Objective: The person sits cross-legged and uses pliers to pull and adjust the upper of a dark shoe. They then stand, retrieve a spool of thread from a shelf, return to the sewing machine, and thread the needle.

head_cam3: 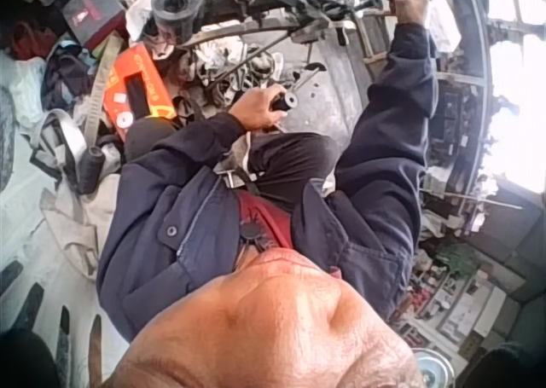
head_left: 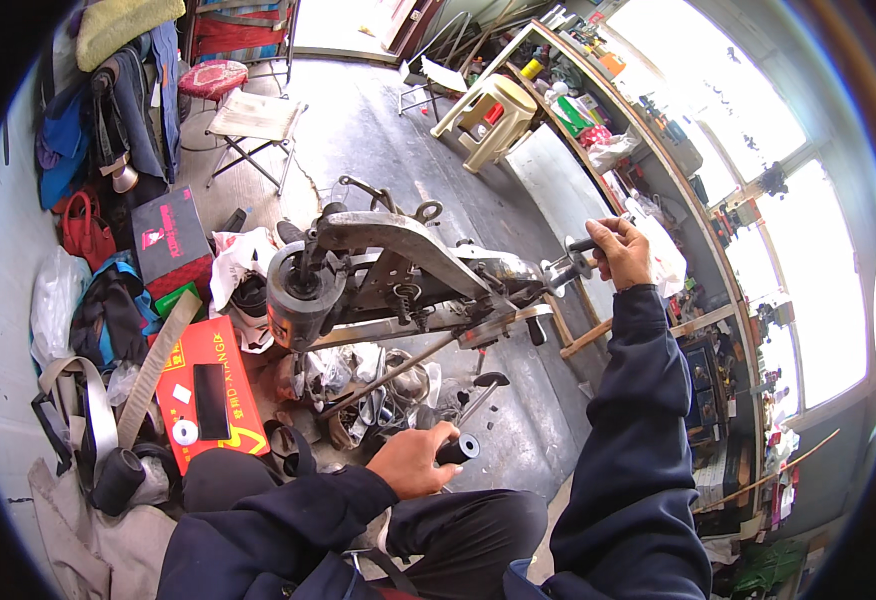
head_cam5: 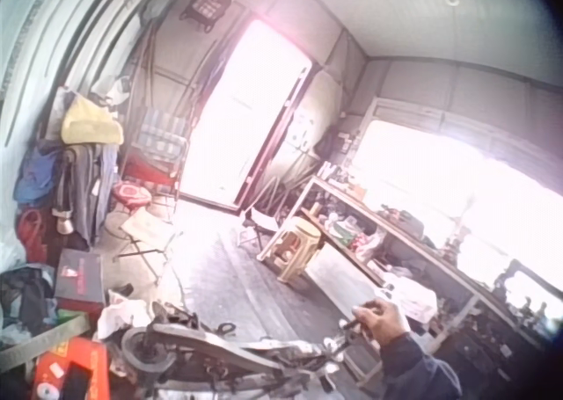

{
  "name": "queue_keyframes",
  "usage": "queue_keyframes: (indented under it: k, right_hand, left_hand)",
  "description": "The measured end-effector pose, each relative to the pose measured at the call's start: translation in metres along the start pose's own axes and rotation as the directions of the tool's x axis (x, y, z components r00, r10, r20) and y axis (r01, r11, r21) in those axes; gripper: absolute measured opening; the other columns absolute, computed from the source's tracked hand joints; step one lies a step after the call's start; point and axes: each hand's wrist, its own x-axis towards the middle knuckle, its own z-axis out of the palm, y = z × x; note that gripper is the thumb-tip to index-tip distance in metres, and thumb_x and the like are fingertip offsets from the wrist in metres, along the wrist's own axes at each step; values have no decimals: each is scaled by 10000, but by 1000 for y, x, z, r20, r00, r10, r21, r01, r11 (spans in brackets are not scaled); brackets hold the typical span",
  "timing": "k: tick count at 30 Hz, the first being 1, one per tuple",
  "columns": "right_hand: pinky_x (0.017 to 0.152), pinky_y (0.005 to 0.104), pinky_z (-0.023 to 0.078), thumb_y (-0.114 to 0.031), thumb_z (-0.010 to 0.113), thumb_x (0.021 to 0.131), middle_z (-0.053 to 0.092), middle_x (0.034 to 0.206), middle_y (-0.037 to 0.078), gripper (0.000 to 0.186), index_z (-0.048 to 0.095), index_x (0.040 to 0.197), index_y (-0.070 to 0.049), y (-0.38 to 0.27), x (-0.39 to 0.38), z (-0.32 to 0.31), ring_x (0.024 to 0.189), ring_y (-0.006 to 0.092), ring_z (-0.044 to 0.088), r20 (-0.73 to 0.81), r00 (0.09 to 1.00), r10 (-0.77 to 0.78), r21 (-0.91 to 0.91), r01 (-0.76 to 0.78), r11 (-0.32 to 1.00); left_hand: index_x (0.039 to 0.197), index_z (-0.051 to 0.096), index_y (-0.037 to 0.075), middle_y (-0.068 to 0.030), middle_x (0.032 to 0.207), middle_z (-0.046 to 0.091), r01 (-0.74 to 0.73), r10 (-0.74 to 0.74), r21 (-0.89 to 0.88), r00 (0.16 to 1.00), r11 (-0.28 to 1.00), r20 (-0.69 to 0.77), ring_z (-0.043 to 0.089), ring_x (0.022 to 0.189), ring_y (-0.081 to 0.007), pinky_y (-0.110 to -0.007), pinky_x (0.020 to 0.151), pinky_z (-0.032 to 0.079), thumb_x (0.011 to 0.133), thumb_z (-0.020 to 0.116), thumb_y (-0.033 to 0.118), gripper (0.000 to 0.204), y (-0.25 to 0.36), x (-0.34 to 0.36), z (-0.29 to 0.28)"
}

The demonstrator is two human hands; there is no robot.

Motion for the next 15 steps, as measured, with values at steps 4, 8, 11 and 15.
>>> queue_keyframes:
  k: [4,8,11,15]
  right_hand:
    - [462,218,379,-260,816,903,656,715,27,288,727,1039,-22,5,0,1,549,65,523,-123,977,-174,-55,168,984]
    - [465,210,380,-251,800,919,631,703,14,308,695,1091,-18,7,-2,-13,527,55,505,-242,957,-160,101,189,977]
    - [457,207,400,-289,766,944,630,750,30,352,672,1108,8,17,-16,-27,537,55,511,-294,951,-95,198,157,967]
    - [495,210,446,-331,706,981,629,738,24,312,680,1051,-27,56,-65,-41,548,73,547,-237,971,14,290,57,955]
  left_hand:
    - [1223,608,12,-209,760,660,44,-44,-3,999,999,27,672,697,-372,-422,665,512,834,801,260,500,0,0,0]
    - [1225,604,11,-207,779,673,12,-12,11,1000,1000,9,679,706,-369,-421,673,516,834,802,252,501,-3,1,1]
    - [1228,601,13,-205,788,681,-4,4,-4,1000,1000,-8,685,710,-361,-418,676,520,835,804,242,498,-4,1,2]
    - [1226,584,33,-226,818,699,17,-17,-33,1000,999,-1,696,780,-413,-460,709,530,842,784,245,482,-1,1,-1]
